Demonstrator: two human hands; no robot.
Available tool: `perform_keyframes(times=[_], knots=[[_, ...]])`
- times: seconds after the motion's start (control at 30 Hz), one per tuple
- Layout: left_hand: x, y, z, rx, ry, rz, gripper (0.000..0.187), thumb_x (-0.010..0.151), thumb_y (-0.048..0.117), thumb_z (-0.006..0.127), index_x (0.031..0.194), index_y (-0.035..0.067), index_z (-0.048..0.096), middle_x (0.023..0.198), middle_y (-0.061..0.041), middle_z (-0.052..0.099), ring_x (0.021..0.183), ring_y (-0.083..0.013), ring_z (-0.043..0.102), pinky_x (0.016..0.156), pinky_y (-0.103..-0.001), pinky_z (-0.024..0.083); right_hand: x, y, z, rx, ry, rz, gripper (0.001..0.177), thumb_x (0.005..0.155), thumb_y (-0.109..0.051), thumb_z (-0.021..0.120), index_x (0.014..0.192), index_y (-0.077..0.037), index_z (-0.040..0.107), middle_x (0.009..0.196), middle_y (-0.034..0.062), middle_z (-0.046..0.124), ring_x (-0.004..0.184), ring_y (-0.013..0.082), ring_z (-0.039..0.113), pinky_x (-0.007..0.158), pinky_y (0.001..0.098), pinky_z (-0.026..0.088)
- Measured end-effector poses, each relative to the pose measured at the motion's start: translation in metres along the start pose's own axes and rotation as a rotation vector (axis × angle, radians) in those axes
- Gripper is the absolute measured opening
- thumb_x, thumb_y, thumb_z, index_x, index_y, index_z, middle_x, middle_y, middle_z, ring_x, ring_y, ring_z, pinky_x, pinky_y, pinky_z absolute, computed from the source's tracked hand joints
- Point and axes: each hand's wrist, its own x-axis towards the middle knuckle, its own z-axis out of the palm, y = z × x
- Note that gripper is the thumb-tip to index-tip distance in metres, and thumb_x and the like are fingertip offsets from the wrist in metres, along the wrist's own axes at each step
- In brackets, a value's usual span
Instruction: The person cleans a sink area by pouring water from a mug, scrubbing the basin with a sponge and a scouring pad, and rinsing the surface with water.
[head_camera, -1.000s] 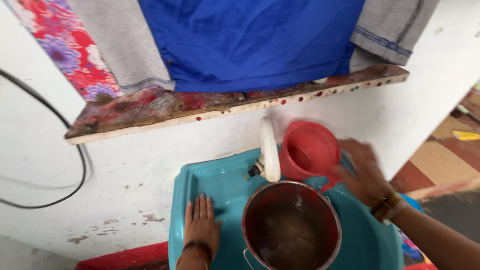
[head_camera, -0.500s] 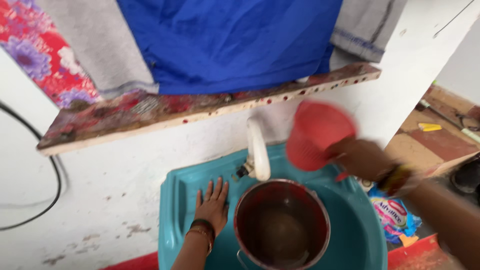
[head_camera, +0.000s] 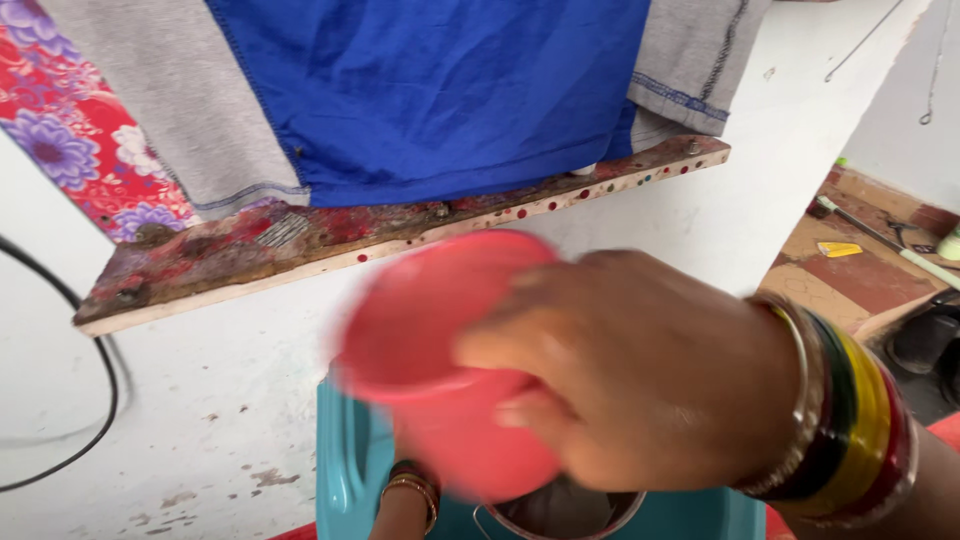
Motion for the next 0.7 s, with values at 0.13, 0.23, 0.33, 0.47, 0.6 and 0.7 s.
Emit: perform_keyframes(times=[0.13, 0.23, 0.33, 0.47, 0.6, 0.7], knots=[[0.007, 0.000, 0.029, 0.059, 0.211, 0.023, 0.065, 0.100, 0.039, 0.046, 0.159, 0.023, 0.025, 0.168, -0.002, 0.017, 0.154, -0.0278, 0.013, 0.121, -0.058, 0.013, 0.069, -0.013, 0.040, -0.034, 0.002, 0.042, 0.013, 0.075, -0.020, 0.070, 0.085, -0.012, 0.069, 0.087, 0.0105, 0.070, 0.088, 0.0343, 0.069, 0.076, 0.0549, 0.051], [0.010, -0.008, 0.042, 0.110, 0.321, 0.022, 0.066, 0.099, 0.043, 0.047, 0.158, 0.022, 0.028, 0.166, -0.004, 0.020, 0.153, -0.0296, 0.017, 0.119, -0.061, 0.017, 0.120, -0.028, 0.088, 0.204, 0.007, 0.090, 0.024, 0.066, -0.021, 0.071, 0.088, -0.012, 0.077, 0.087, 0.0132, 0.075, 0.085, 0.0349, 0.072, 0.075, 0.0491, 0.057], [0.014, -0.019, 0.049, 0.145, 0.402, 0.053, 0.068, 0.097, 0.046, 0.048, 0.158, 0.021, 0.031, 0.165, -0.006, 0.024, 0.152, -0.0313, 0.020, 0.116, -0.063, 0.021, 0.129, -0.041, 0.145, -0.084, -0.063, 0.099, 0.018, 0.074, -0.016, 0.068, 0.087, -0.010, 0.080, 0.090, 0.0146, 0.077, 0.093, 0.0330, 0.073, 0.075, 0.0473, 0.059], [0.018, -0.015, 0.059, 0.199, 0.378, -0.004, 0.071, 0.095, 0.051, 0.050, 0.157, 0.019, 0.035, 0.163, -0.009, 0.028, 0.150, -0.0336, 0.025, 0.114, -0.066, 0.026, 0.139, -0.038, 0.197, -0.103, -0.049, 0.065, 0.016, 0.075, -0.014, 0.068, 0.084, -0.009, 0.081, 0.089, 0.0132, 0.077, 0.091, 0.0302, 0.074, 0.075, 0.0437, 0.059], [0.022, -0.016, 0.070, 0.072, 0.467, 0.011, 0.074, 0.095, 0.055, 0.049, 0.155, 0.017, 0.032, 0.165, -0.007, 0.025, 0.151, -0.0331, 0.020, 0.116, -0.070, 0.017, 0.152, -0.033, 0.230, -0.107, -0.056, 0.057, 0.017, 0.084, -0.013, 0.064, 0.083, -0.011, 0.081, 0.089, 0.0132, 0.078, 0.088, 0.0303, 0.075, 0.079, 0.0435, 0.058], [0.022, -0.018, 0.075, -0.097, 0.473, 0.073, 0.077, 0.094, 0.055, 0.051, 0.157, 0.014, 0.030, 0.165, -0.015, 0.022, 0.152, -0.0433, 0.016, 0.114, -0.066, 0.014, 0.158, -0.018, 0.250, -0.123, -0.140, 0.164, 0.019, 0.088, -0.011, 0.063, 0.091, -0.010, 0.081, 0.094, 0.0162, 0.077, 0.092, 0.0310, 0.075, 0.075, 0.0445, 0.061]])
